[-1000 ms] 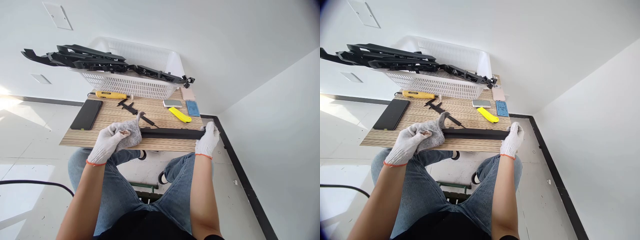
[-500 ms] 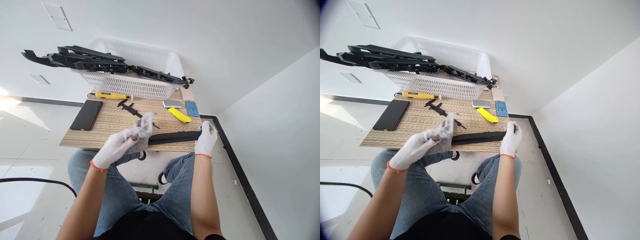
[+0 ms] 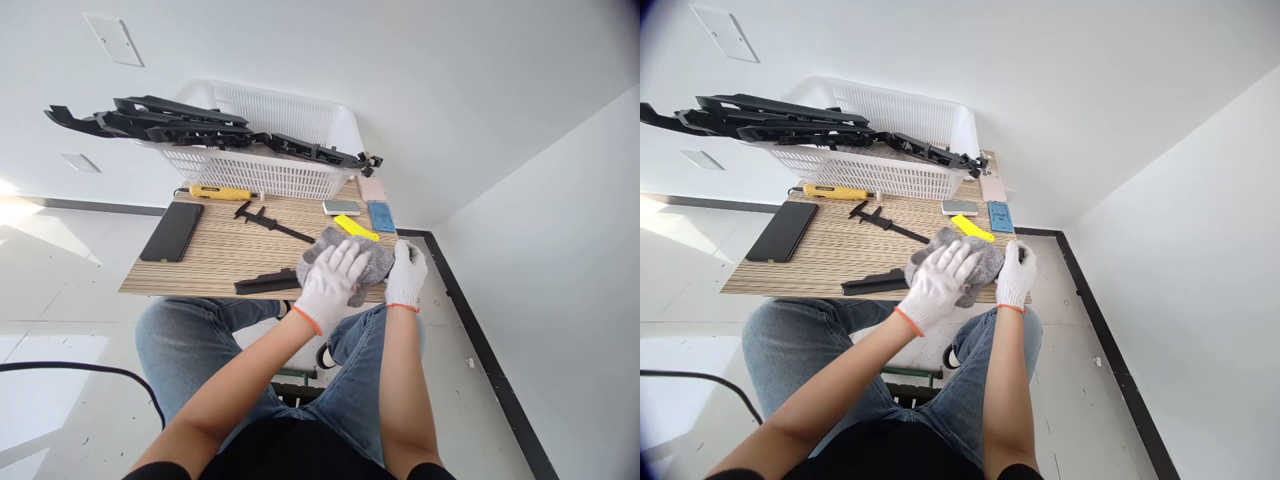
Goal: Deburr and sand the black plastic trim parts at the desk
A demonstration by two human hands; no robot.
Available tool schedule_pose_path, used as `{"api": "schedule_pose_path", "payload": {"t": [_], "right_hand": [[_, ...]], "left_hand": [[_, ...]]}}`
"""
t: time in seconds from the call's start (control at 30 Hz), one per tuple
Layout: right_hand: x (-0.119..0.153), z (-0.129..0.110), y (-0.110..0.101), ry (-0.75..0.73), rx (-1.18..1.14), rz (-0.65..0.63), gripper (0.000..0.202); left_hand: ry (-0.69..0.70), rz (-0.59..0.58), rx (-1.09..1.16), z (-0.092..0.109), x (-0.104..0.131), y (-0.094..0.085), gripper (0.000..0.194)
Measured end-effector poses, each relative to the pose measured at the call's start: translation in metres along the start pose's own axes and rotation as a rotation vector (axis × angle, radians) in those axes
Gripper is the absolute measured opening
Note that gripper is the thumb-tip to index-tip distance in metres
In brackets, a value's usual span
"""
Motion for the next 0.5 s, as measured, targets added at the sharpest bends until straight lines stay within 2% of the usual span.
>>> {"api": "schedule_pose_path", "payload": {"t": [0.1,0.2,0.27,0.37,0.5], "right_hand": [[-0.002,0.000,0.000,-0.039,0.024,0.024,0.030],[-0.003,-0.001,0.000,-0.051,0.028,0.007,0.029],[-0.001,-0.003,0.001,-0.034,0.031,-0.010,0.029],[0.002,-0.005,0.000,0.057,0.018,-0.029,0.029],[0.006,-0.007,-0.001,0.112,0.007,-0.053,0.031]], "left_hand": [[0.044,-0.024,-0.002,0.020,-0.022,0.015,0.056],[0.075,0.041,0.028,0.021,-0.019,0.015,0.057],[0.027,0.123,0.034,0.008,-0.005,0.007,0.059],[-0.159,0.253,-0.001,-0.026,0.031,-0.013,0.060],[-0.372,0.290,-0.054,-0.076,0.092,-0.039,0.061]]}}
Point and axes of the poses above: each hand's wrist, its own x-axis away from the middle knuckle, its own y-axis out of the palm, z = x × y, the point moved 3 cm from there along -x, towards the middle knuckle, and after that the axes turned 10 degrees about x, right-handed, at the moved point
